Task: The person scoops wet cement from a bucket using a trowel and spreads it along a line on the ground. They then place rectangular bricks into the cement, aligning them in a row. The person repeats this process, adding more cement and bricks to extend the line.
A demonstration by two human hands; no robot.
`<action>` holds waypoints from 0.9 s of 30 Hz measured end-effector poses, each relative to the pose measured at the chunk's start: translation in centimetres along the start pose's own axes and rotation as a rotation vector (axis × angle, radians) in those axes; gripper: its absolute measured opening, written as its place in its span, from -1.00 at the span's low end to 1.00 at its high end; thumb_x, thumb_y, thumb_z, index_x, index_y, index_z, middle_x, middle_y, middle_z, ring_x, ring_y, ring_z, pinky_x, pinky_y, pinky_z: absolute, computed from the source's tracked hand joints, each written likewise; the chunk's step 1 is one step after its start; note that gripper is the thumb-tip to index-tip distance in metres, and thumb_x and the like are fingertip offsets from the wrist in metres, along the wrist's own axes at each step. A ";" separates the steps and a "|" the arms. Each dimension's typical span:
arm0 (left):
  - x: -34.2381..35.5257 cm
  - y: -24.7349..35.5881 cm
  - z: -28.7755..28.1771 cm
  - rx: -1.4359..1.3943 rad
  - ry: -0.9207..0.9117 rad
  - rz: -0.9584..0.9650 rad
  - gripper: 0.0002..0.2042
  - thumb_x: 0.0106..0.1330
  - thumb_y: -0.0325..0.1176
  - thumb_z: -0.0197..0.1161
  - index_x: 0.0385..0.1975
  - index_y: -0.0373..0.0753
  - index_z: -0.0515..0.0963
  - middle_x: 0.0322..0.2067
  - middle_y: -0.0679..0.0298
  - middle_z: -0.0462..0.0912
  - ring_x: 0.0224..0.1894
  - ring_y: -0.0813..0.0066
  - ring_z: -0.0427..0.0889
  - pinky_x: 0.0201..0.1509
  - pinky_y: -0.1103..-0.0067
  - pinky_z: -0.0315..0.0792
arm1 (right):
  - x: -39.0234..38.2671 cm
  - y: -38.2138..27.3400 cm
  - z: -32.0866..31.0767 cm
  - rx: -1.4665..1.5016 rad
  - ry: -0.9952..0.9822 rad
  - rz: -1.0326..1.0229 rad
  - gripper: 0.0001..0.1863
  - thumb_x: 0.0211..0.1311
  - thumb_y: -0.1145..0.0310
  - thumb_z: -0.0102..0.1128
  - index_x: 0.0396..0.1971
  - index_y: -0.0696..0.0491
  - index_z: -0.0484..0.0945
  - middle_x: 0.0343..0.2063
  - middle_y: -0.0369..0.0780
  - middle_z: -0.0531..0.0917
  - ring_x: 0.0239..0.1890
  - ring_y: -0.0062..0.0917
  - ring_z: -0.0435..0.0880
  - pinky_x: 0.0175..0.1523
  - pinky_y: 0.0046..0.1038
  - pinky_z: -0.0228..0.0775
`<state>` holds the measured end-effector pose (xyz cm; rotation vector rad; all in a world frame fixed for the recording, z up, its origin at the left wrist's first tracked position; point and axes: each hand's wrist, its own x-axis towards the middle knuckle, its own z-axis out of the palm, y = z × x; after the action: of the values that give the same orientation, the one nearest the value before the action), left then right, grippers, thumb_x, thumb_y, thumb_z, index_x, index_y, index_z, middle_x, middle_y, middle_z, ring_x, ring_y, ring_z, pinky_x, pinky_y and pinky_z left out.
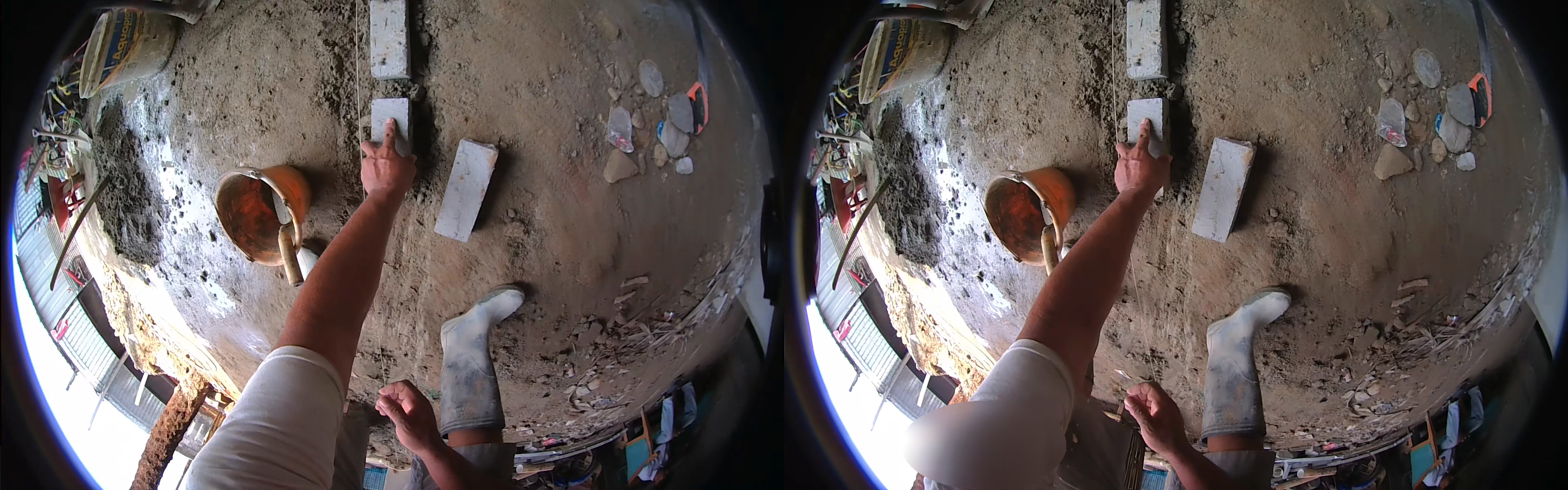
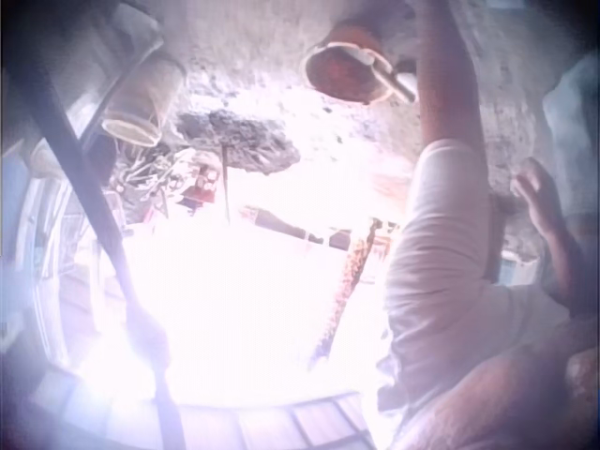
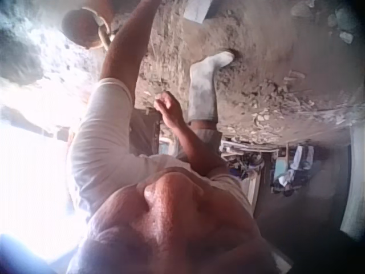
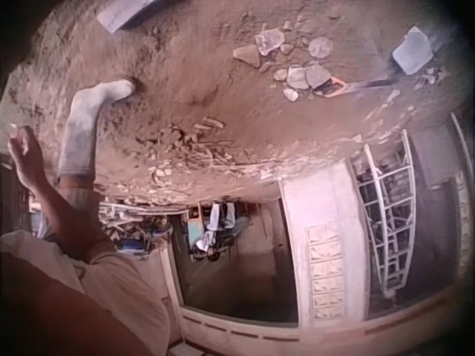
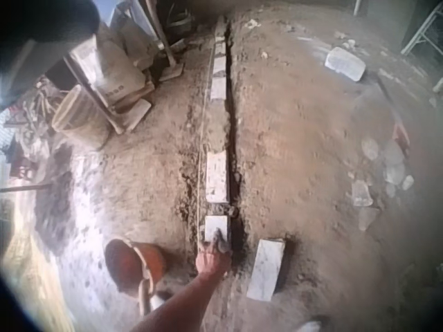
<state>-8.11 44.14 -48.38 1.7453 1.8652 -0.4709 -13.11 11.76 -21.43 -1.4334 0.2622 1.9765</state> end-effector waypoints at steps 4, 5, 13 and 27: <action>0.2 -0.2 0.1 0.128 -0.071 0.041 -0.03 0.12 -0.02 0.41 0.48 0.41 -0.12 0.18 -0.05 0.28 0.06 -0.03 0.59 0.08 0.28 0.54 | -0.4 -2.3 -0.1 -0.070 0.009 -0.020 -0.71 0.43 0.28 0.16 -0.10 0.23 0.45 -0.32 -0.18 0.63 -0.21 -0.55 0.65 -0.04 -0.50 0.51; 0.5 -0.3 0.1 0.125 -0.064 0.033 0.00 0.09 -0.04 0.40 0.49 0.40 -0.14 0.13 -0.06 0.34 0.04 -0.05 0.61 0.12 0.28 0.52 | -0.6 -1.9 -0.2 -0.055 0.015 -0.016 -0.72 0.42 0.28 0.17 -0.10 0.21 0.47 -0.31 -0.18 0.64 -0.21 -0.55 0.66 -0.05 -0.48 0.52; 2.9 -3.1 -2.5 -0.069 -0.107 0.297 -0.09 0.13 -0.07 0.36 0.50 -0.01 0.04 0.18 -0.09 0.50 0.18 0.05 0.54 0.24 0.25 0.40 | -1.2 -1.9 -0.3 0.048 -0.002 -0.020 -0.73 0.39 0.26 0.20 -0.10 0.15 0.49 -0.25 -0.17 0.68 -0.19 -0.52 0.69 -0.06 -0.43 0.54; -9.5 -10.6 -5.0 -1.638 -0.713 -0.106 -0.41 0.32 -0.07 0.24 0.27 -0.25 0.35 0.06 0.17 0.60 0.09 0.27 0.60 0.23 0.38 0.46 | -0.1 -0.5 -0.4 0.067 0.082 -0.082 -0.75 0.36 0.32 0.21 -0.11 0.16 0.51 -0.27 -0.19 0.65 -0.18 -0.53 0.66 -0.02 -0.45 0.49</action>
<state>-19.20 38.35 -39.87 0.2682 1.0666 0.3619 -12.43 11.91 -21.38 -1.4609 0.2984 1.8298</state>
